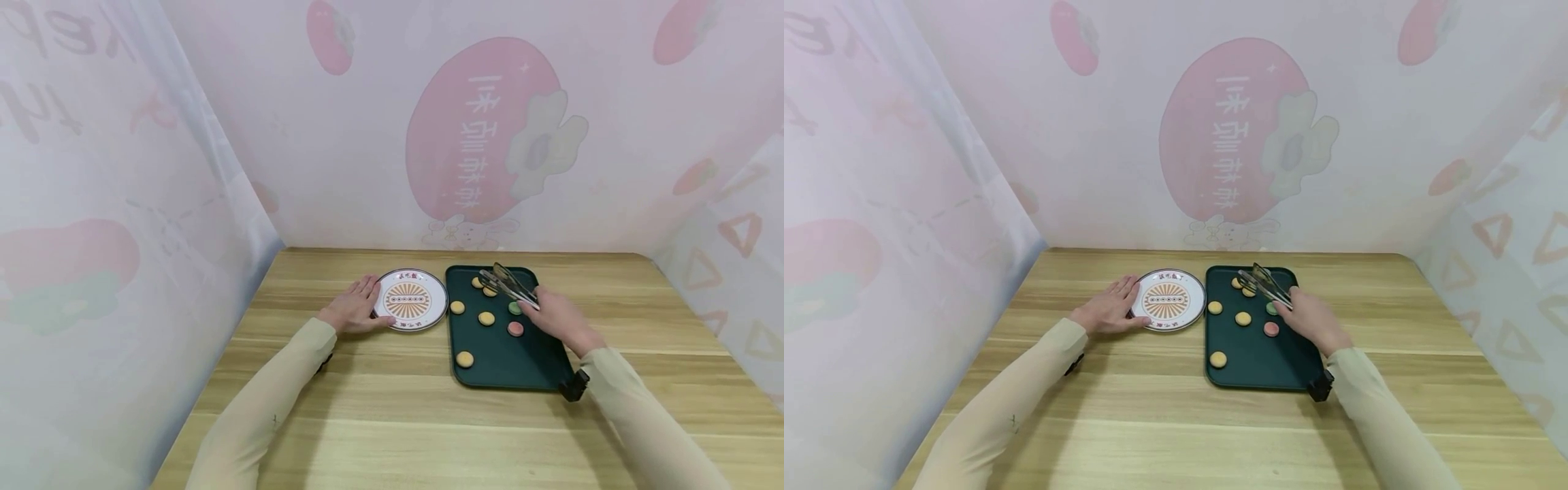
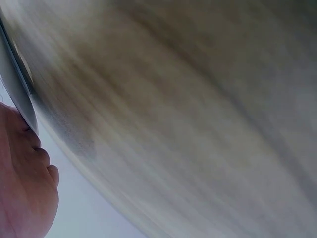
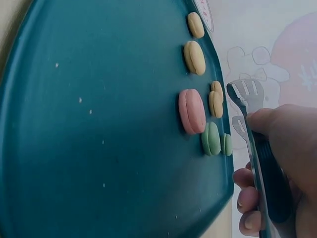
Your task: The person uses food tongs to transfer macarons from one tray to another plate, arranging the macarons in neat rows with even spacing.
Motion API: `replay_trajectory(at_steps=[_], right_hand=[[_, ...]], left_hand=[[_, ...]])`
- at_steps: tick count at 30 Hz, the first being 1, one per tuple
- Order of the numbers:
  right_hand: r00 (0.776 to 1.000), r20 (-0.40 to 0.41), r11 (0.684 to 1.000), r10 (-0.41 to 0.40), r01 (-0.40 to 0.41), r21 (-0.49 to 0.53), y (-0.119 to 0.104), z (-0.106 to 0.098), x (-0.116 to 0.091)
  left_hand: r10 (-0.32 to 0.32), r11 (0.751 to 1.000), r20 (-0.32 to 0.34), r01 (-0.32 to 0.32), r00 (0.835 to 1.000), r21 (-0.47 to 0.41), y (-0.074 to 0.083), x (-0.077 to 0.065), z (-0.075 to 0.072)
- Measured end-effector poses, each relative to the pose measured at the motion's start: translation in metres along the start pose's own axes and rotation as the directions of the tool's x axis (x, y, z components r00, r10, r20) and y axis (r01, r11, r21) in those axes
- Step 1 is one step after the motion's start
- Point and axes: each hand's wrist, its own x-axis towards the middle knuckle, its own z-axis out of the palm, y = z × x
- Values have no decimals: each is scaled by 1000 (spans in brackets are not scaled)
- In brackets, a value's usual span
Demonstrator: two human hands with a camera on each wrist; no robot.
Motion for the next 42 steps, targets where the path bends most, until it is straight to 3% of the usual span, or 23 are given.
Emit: replay_trajectory(at_steps=[8,20,30,42], right_hand=[[1000,15,1000,-24,24,1,-9,1,5],[996,90,1000,20,-20,-5,-9,-2,9],[998,62,1000,-12,13,-15,-21,4,16],[999,44,999,-26,28,-32,-19,6,16]], left_hand=[[-4,1000,1,4,1000,-2,-1,1,2],[7,1000,-10,-7,1000,-16,4,5,2],[-5,1000,-5,5,1000,8,-2,3,2],[2,1000,0,-2,1000,-8,-1,1,3]])
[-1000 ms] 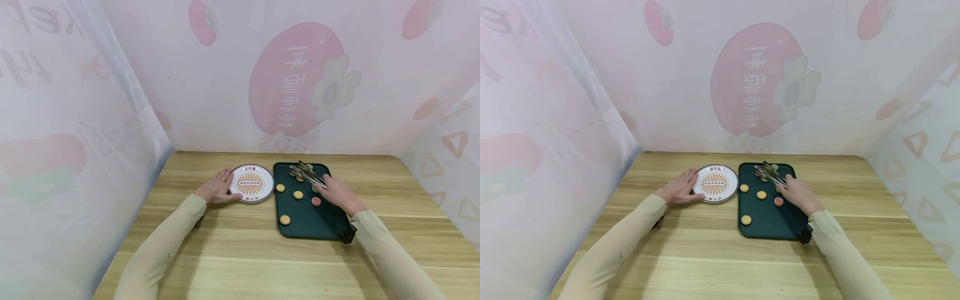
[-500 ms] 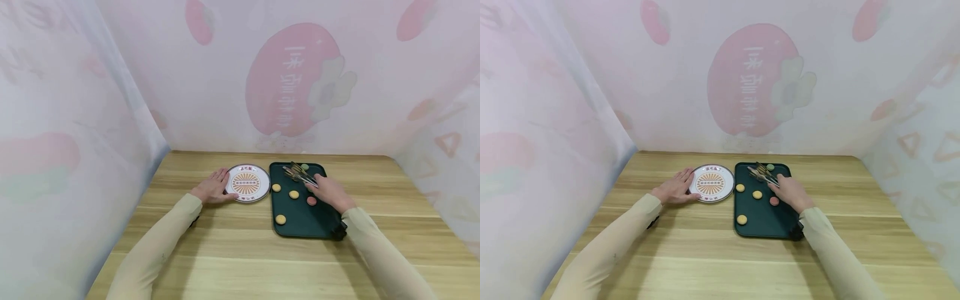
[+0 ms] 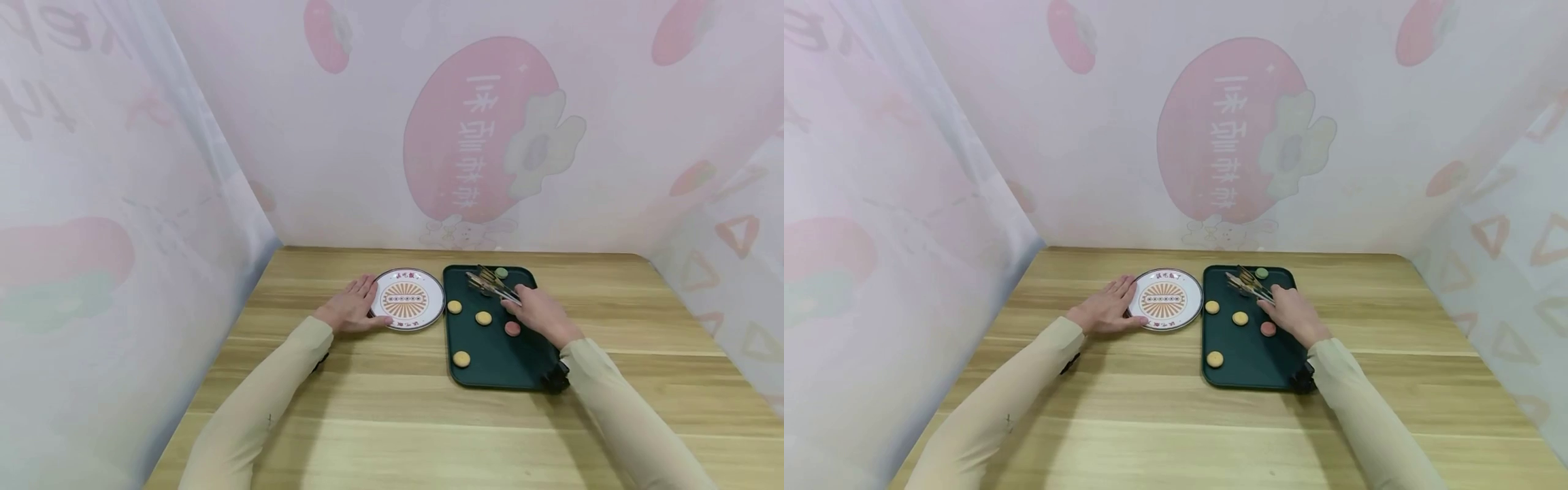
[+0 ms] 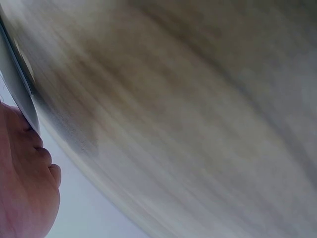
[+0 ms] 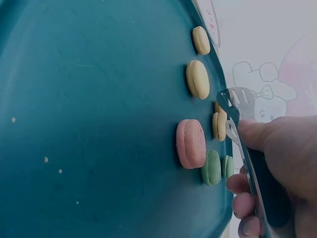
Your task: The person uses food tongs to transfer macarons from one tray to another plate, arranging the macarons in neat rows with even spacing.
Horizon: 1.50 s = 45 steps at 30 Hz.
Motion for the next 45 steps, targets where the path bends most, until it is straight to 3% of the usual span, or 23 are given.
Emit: replay_trajectory(at_steps=[15,45], right_hand=[[994,-70,994,-87,82,-78,-7,-2,2],[996,-55,995,-75,71,-64,-9,-3,6]], left_hand=[[-9,1000,6,9,1000,-12,0,1,1],[-13,1000,-1,13,1000,1,-2,3,2]])
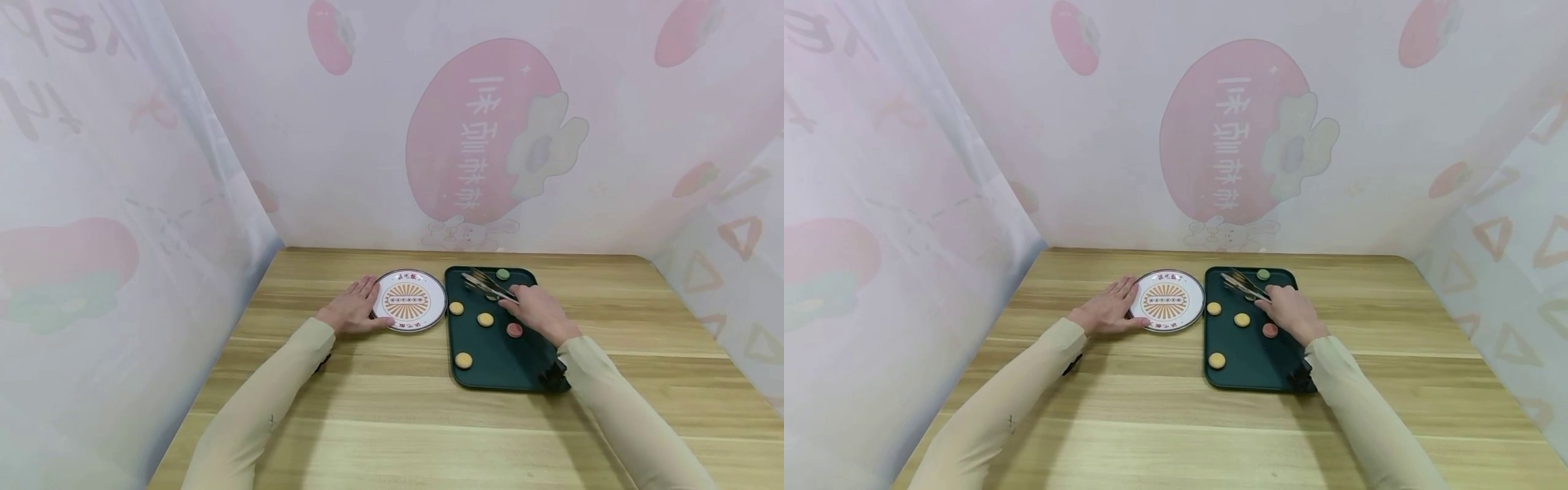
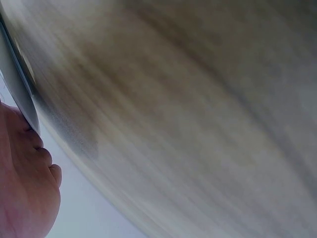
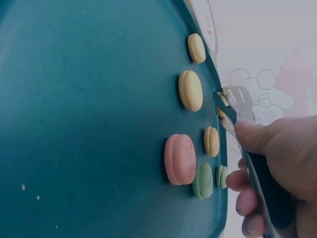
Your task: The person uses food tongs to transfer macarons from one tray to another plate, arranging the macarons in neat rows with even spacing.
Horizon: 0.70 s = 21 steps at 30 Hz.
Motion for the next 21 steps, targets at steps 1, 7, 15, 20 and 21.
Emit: replay_trajectory(at_steps=[1,7,15,20,21], right_hand=[[1000,0,1000,-1,1,1,-1,0,0],[1000,-5,1000,-7,7,-6,-4,-1,1],[1000,28,1000,-5,5,-8,-11,-2,4],[1000,22,1000,-12,12,-20,-15,-1,6],[1000,21,1000,-15,15,-18,-16,-1,6]], left_hand=[[0,1000,0,0,1000,2,0,0,0],[-6,1000,-1,6,1000,5,1,-1,0],[-7,1000,-2,7,1000,0,1,-1,1],[-4,1000,-5,4,1000,-4,0,-1,0],[-3,1000,-5,3,1000,-3,1,-1,0]])
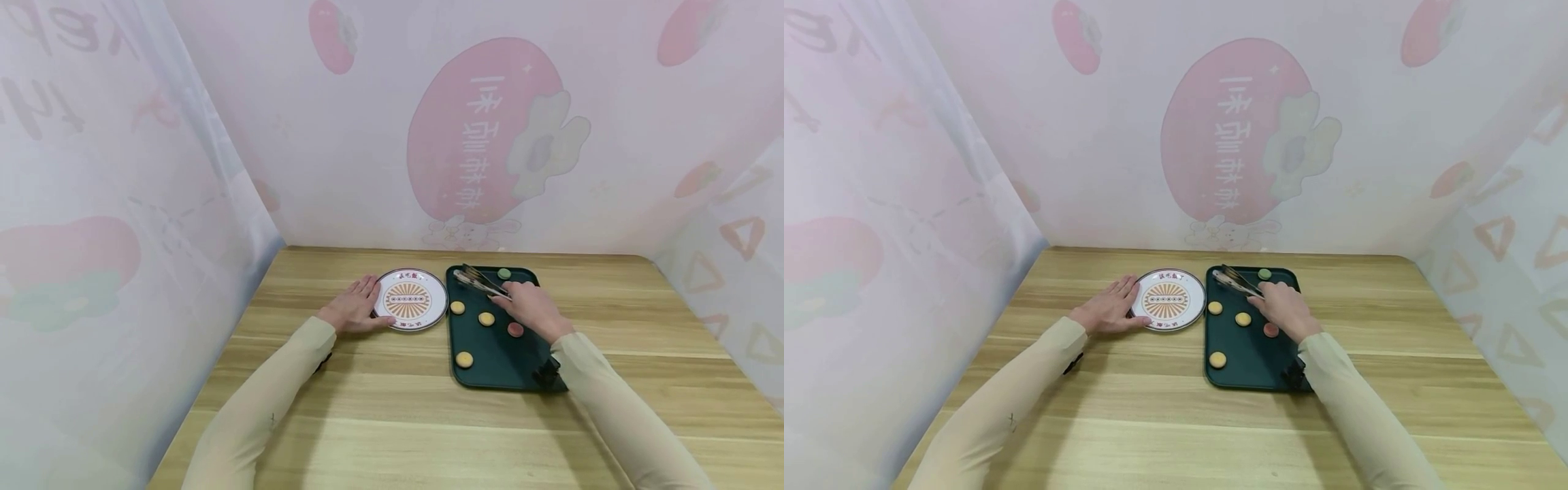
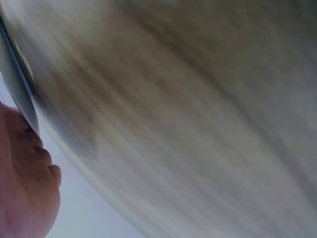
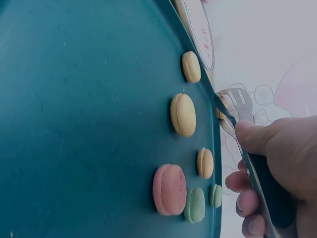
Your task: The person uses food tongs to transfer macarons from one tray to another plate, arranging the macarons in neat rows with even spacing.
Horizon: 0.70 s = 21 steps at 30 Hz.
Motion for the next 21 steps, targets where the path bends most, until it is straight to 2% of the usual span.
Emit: replay_trajectory(at_steps=[10,21], right_hand=[[999,43,1000,12,-13,14,-16,3,9],[999,52,999,11,-13,30,-36,5,18]], left_hand=[[-1,1000,9,1,1000,1,2,-1,-2],[2,1000,7,-2,1000,-2,1,-1,-2]])
